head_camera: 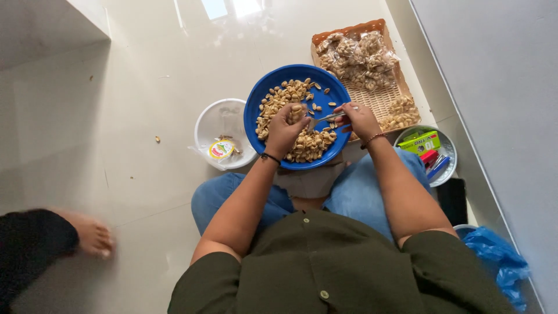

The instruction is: Sorting and cleaning peanuts in a bowl by hand and using a spoon to stir.

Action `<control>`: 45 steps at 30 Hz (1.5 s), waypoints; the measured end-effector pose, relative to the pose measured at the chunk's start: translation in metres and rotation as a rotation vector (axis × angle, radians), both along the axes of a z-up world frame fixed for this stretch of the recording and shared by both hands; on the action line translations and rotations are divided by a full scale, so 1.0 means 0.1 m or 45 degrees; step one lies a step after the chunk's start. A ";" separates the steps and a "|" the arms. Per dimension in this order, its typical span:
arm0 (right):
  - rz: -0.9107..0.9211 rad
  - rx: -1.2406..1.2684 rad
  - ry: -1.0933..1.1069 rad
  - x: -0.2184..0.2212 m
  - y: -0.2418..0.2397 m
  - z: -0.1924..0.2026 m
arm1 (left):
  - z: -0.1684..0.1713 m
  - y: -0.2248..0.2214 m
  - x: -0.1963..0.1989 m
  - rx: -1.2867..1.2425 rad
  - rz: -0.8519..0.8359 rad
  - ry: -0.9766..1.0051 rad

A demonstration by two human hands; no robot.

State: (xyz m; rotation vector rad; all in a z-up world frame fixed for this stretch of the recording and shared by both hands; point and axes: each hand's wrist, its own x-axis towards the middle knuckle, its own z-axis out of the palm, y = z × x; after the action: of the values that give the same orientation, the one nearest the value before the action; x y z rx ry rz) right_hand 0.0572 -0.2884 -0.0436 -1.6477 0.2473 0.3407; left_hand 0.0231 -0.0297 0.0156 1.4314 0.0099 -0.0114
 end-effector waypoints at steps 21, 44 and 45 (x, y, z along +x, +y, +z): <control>-0.341 -0.019 -0.525 -0.15 -0.41 1.47 | 0.07 -0.44 0.34 0.360 -0.085 0.102; -0.554 0.295 -0.109 -0.15 -0.53 0.99 | 0.06 -0.32 0.16 -0.137 -0.157 -0.020; -0.573 0.288 -0.036 -0.15 -0.55 0.88 | 0.05 -0.30 0.14 -0.234 -0.191 -0.057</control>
State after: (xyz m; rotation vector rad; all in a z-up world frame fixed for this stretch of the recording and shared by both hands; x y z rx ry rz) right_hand 0.0425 -0.3436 0.0447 -1.3279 0.5270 0.0023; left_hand 0.0373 -0.0601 0.0207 1.2458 -0.1324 -0.1010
